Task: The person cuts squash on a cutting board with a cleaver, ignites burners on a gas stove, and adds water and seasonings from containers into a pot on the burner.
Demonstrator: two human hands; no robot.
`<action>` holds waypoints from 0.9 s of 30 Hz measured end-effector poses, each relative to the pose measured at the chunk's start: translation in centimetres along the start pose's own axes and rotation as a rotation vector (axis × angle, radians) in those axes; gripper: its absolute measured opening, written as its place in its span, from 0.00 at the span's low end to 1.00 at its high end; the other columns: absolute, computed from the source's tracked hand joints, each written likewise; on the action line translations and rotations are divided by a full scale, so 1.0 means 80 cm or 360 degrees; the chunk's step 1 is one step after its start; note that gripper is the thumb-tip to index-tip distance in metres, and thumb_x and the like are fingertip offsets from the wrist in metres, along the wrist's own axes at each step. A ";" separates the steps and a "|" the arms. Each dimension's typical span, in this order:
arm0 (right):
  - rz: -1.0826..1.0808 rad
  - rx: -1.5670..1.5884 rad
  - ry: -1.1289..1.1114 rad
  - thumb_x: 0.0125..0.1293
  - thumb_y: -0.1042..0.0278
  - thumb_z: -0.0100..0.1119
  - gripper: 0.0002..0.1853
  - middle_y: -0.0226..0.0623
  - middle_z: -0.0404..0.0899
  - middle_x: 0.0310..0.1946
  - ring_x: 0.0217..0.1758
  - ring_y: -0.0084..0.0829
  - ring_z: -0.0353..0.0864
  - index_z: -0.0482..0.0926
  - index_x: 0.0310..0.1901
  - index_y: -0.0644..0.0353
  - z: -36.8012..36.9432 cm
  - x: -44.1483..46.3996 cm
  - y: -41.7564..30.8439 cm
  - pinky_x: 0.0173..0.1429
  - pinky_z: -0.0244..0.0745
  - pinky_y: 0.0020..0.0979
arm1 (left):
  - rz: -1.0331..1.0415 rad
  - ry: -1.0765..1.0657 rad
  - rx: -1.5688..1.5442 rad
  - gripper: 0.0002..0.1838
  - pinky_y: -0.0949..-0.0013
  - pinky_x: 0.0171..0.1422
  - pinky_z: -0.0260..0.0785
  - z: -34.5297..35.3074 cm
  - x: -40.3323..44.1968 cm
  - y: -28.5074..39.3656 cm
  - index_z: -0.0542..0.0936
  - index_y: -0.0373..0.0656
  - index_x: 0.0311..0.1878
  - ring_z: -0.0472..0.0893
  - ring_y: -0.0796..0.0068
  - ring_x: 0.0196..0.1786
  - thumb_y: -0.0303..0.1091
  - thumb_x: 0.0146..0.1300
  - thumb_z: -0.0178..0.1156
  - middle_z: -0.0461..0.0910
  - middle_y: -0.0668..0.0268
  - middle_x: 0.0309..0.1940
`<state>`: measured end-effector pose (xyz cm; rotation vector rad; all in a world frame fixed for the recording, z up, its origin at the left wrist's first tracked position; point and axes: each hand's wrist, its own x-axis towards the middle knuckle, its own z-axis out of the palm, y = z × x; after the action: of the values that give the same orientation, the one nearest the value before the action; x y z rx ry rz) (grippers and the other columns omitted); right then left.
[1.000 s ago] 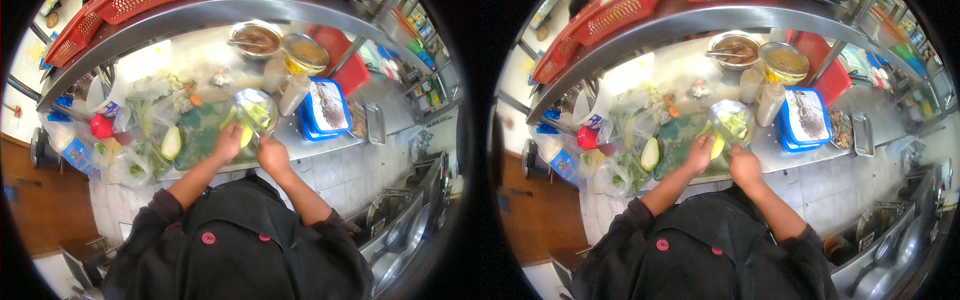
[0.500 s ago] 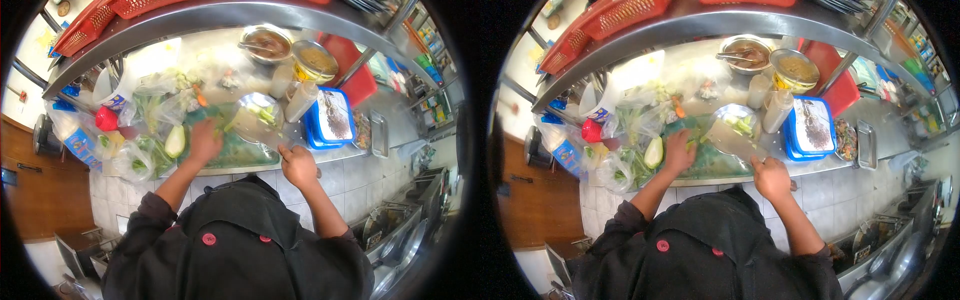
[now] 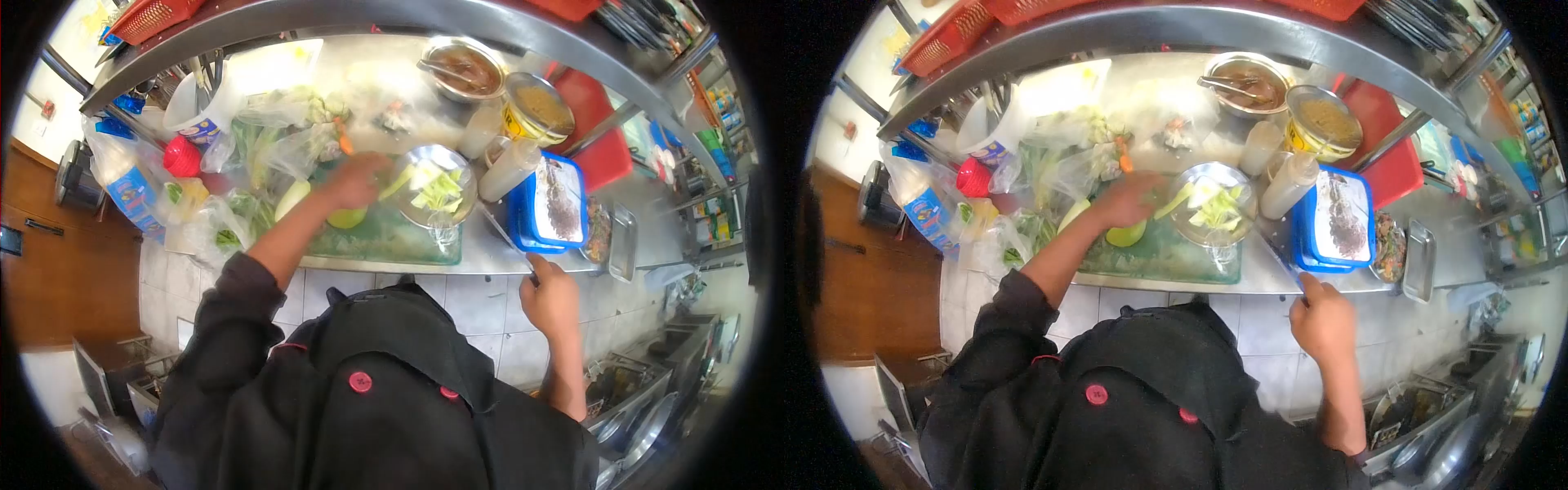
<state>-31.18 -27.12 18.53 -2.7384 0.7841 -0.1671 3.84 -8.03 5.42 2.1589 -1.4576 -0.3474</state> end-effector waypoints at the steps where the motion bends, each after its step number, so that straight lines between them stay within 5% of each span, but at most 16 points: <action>1: 0.0001 0.0008 -0.0016 0.54 0.73 0.55 0.13 0.52 0.79 0.31 0.34 0.53 0.80 0.78 0.43 0.59 0.013 -0.006 0.001 0.38 0.74 0.47 | -0.0013 -0.0012 -0.0002 0.34 0.56 0.68 0.61 -0.005 -0.017 -0.006 0.68 0.43 0.65 0.68 0.51 0.65 0.38 0.53 0.62 0.69 0.49 0.63; 3: 0.0182 0.0528 -0.0003 0.59 0.71 0.54 0.12 0.55 0.79 0.31 0.35 0.57 0.79 0.76 0.45 0.61 0.057 -0.007 -0.001 0.38 0.74 0.47 | -0.0466 -0.0096 0.0237 0.28 0.56 0.64 0.65 -0.010 -0.048 -0.010 0.73 0.43 0.61 0.73 0.50 0.59 0.36 0.55 0.61 0.74 0.50 0.57; 6: 0.0227 0.0777 -0.0169 0.64 0.67 0.52 0.12 0.58 0.79 0.32 0.38 0.59 0.79 0.74 0.46 0.62 0.108 -0.003 -0.037 0.42 0.73 0.50 | -0.0489 -0.0069 0.0158 0.26 0.56 0.63 0.65 0.047 -0.100 -0.042 0.74 0.41 0.60 0.74 0.48 0.57 0.36 0.56 0.61 0.76 0.49 0.54; 16: -0.0263 0.0222 -0.0454 0.64 0.67 0.49 0.09 0.56 0.80 0.30 0.34 0.57 0.80 0.72 0.39 0.65 0.168 0.035 -0.137 0.41 0.74 0.52 | -0.0580 0.0623 0.0005 0.23 0.56 0.59 0.68 0.094 -0.143 0.008 0.76 0.40 0.55 0.74 0.48 0.54 0.34 0.55 0.63 0.76 0.51 0.50; 27: -0.0293 -0.0044 -0.0750 0.63 0.72 0.42 0.10 0.59 0.80 0.32 0.36 0.56 0.82 0.71 0.39 0.68 0.162 0.043 -0.163 0.43 0.76 0.50 | -0.0387 0.0724 -0.0008 0.20 0.56 0.51 0.70 0.093 -0.141 0.016 0.78 0.41 0.49 0.75 0.51 0.47 0.28 0.50 0.65 0.76 0.54 0.44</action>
<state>-19.35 -15.27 10.25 -2.7058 0.4063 0.4394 -5.13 -0.04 -0.94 2.2271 -0.9461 0.0601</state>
